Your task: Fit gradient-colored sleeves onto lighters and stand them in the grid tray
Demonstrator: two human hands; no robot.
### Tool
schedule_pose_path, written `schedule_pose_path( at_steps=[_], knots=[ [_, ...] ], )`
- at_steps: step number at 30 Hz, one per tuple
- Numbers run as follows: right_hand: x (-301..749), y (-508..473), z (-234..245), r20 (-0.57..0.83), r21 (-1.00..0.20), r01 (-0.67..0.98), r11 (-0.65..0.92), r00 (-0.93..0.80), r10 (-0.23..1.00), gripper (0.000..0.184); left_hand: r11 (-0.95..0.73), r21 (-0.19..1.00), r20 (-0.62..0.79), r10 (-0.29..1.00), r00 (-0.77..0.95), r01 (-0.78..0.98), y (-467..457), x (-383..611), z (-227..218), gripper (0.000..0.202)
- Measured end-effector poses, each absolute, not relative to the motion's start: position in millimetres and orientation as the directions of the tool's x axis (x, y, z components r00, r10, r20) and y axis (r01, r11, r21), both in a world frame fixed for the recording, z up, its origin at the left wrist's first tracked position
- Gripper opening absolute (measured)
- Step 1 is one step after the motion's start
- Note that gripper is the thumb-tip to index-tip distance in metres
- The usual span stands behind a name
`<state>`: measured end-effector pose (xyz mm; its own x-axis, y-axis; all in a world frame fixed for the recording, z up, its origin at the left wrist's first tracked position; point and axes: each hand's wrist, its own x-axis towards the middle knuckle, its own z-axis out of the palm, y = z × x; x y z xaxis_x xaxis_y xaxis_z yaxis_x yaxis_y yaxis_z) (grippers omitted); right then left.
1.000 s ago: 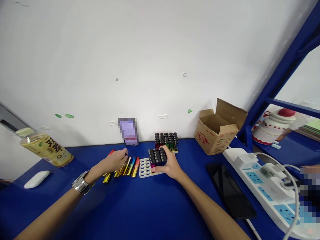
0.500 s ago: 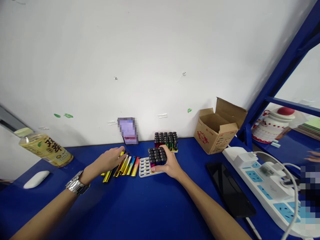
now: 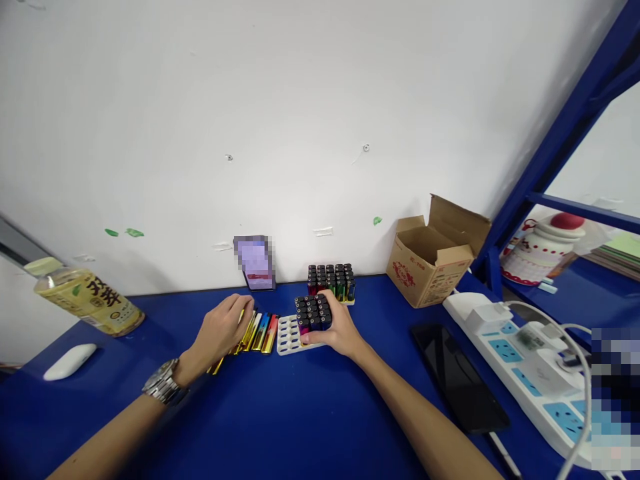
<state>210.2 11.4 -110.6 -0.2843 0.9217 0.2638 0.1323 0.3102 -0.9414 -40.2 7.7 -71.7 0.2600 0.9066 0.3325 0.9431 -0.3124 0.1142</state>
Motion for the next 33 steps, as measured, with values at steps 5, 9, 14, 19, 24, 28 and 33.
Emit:
schedule_pose_path(
  at_steps=[5, 9, 14, 19, 24, 28, 33],
  knots=[
    [208.2, 8.5, -107.8, 0.29, -0.919, 0.189, 0.346, -0.27, 0.918, 0.059, -0.507, 0.462, 0.3, 0.861, 0.41, 0.728, -12.0, 1.4, -63.7, 0.025],
    [211.0, 8.1, -102.6, 0.294, -0.918, 0.155, 0.364, -0.348, 0.89, 0.057, -0.491, 0.557, 0.277, 0.87, 0.408, 0.669, -20.7, 27.7, -77.3, 0.022],
    [220.6, 11.5, -103.3, 0.266, -0.913, 0.166, 0.373, -0.451, 0.852, 0.064, -0.551, 0.497, 0.459, 0.822, 0.336, 0.671, -25.5, 35.5, -96.7, 0.018],
    [221.6, 12.1, -106.5, 0.269, -0.916, 0.163, 0.366, -0.427, 0.863, 0.064, -0.544, 0.648, 0.548, 0.819, 0.169, 0.534, -32.3, 35.6, -92.1, 0.012],
    [221.0, 11.6, -104.7, 0.256, -0.929, 0.142, 0.341, -0.419, 0.871, 0.062, -0.309, 0.771, 0.369, 0.929, 0.003, 0.557, -25.1, 37.6, -84.9, 0.007],
    [221.4, 12.1, -104.9, 0.239, -0.937, 0.138, 0.321, -0.416, 0.878, 0.061, -0.339, 0.58, 0.281, 0.937, 0.209, 0.74, -17.8, 38.3, -91.3, 0.003],
    [220.6, 12.1, -104.1, 0.241, -0.944, 0.104, 0.312, -0.426, 0.872, 0.062, -0.429, 0.571, 0.324, 0.901, 0.288, 0.7, -17.0, 36.4, -96.4, 0.012]
  ],
)
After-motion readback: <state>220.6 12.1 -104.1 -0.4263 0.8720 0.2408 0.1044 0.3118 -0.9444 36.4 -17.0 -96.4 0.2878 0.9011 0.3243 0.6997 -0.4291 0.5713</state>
